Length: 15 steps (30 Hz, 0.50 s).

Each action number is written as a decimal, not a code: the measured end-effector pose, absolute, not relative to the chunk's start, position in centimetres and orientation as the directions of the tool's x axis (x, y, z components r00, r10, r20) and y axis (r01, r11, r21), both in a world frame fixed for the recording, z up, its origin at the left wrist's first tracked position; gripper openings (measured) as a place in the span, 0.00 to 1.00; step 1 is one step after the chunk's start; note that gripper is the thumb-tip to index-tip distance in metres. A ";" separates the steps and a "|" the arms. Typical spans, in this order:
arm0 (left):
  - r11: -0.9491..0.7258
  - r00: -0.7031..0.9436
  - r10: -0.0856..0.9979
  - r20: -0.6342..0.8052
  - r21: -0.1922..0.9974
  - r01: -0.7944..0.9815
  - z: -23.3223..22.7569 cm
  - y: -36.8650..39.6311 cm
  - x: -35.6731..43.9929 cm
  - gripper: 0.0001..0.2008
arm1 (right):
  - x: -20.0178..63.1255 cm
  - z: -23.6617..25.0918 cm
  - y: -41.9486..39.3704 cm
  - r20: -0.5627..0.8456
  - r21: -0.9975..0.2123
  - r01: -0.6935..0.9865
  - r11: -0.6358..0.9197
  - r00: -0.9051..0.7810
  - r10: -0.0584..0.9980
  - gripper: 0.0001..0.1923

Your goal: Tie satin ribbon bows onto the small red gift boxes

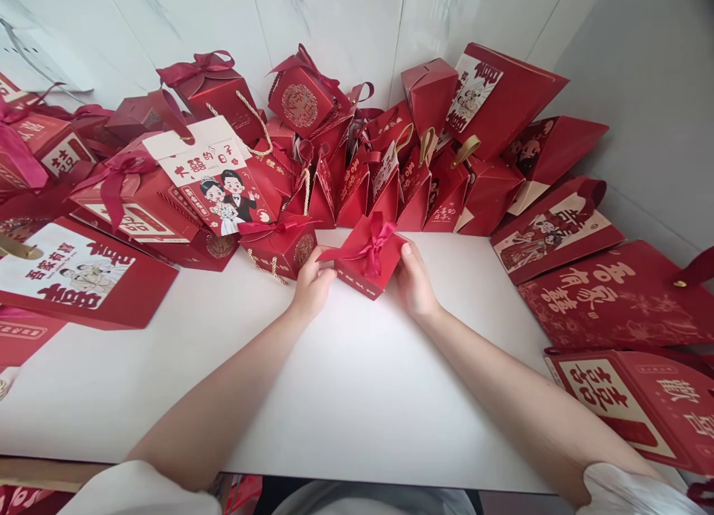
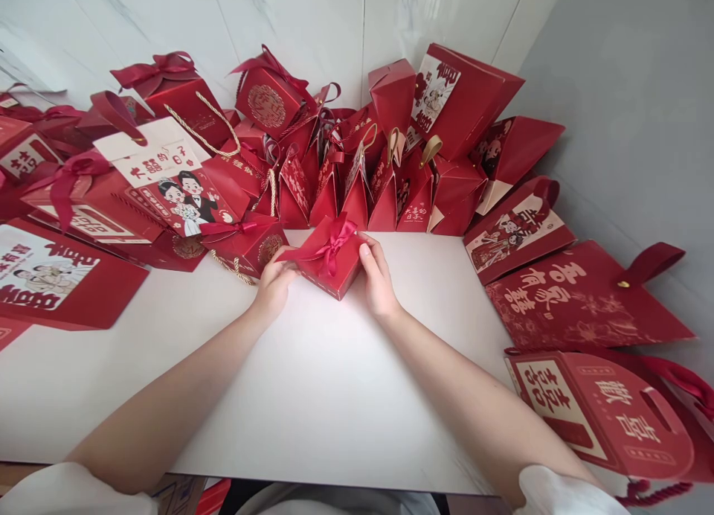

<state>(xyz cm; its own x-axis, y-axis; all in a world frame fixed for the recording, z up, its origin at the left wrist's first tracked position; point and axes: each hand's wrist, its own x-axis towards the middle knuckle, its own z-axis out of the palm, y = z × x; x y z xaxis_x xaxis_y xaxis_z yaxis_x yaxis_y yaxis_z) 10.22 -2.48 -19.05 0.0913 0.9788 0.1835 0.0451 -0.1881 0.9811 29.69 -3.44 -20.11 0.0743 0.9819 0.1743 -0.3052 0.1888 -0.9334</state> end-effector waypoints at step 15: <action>-0.608 0.057 0.697 0.715 0.547 0.576 -11.0 -6.3 11.4 0.11 | 29.5 -20.4 -3.0 0.095 -0.936 -0.326 0.136 0.137 0.986 0.28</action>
